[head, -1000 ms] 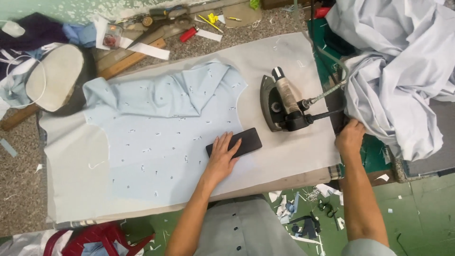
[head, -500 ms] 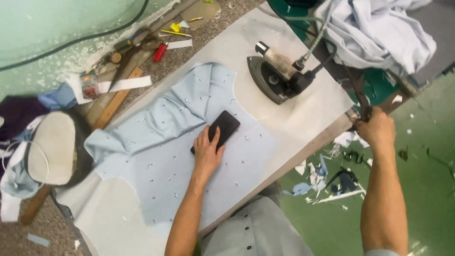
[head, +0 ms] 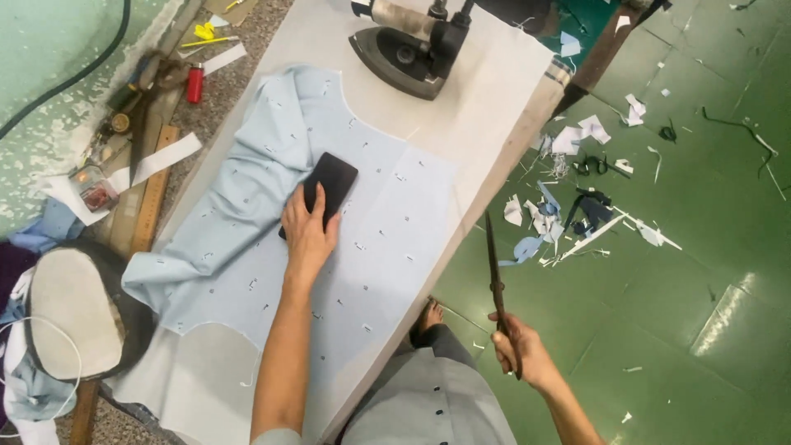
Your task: The person irons a light blue patterned fabric piece on a white work surface using a steam iron and a dark rectangular pressing block. After ironing, the person uses large scissors to cut the fabric along the edges of the pattern.
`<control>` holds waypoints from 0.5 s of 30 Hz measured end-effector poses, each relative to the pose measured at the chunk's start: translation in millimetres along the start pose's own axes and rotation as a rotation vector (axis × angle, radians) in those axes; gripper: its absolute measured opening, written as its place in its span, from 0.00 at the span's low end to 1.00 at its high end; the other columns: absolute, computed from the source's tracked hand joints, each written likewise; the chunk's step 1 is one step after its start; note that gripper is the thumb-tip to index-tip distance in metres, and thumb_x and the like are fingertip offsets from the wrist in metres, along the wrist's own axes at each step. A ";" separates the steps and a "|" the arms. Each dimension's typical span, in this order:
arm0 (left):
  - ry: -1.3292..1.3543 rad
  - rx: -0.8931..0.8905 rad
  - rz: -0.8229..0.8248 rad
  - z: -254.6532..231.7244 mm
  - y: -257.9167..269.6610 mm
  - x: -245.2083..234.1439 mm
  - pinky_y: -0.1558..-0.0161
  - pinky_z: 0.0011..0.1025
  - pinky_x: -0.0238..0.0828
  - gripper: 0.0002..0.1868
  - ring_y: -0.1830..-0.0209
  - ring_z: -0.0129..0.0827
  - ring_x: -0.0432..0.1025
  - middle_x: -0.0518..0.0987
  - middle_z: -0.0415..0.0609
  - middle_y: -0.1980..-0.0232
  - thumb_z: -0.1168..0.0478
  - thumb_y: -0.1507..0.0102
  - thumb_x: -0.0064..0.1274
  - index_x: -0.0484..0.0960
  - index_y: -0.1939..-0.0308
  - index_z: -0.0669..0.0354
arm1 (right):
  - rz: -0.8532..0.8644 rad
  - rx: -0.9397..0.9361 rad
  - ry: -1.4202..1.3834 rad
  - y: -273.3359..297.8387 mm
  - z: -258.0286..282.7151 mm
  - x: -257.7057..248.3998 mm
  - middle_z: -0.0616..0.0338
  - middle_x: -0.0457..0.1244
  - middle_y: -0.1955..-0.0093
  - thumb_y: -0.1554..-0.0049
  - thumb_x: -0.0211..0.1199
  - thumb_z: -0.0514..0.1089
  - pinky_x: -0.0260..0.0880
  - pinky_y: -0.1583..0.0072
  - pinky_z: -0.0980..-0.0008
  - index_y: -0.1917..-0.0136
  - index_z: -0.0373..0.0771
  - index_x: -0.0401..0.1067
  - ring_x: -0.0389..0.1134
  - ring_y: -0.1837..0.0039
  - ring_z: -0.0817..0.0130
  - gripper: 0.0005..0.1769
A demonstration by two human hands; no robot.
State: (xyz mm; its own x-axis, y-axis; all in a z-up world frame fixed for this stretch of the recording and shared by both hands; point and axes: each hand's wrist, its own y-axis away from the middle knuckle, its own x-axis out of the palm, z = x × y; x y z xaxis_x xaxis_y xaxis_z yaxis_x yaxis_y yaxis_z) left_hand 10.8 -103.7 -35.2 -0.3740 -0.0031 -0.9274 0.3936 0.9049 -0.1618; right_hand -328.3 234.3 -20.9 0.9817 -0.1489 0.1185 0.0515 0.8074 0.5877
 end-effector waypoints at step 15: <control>0.074 0.062 0.196 -113.5 159.0 -16.3 0.21 0.55 0.35 0.34 0.16 0.52 0.45 0.53 0.60 0.18 0.46 0.26 0.32 0.54 0.21 0.64 | 0.193 0.253 0.394 104.5 -37.4 34.8 0.69 0.53 0.71 0.45 0.68 0.62 0.63 0.70 0.72 0.44 0.40 0.73 0.55 0.72 0.76 0.27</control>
State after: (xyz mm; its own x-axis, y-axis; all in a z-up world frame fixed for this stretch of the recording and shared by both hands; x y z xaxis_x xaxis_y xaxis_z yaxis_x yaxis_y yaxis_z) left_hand -15.8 88.5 -7.6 -0.3446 0.2037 -0.9164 0.5151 0.8571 -0.0031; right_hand -281.9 334.8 14.7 0.9660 0.2557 -0.0381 -0.1361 0.6281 0.7661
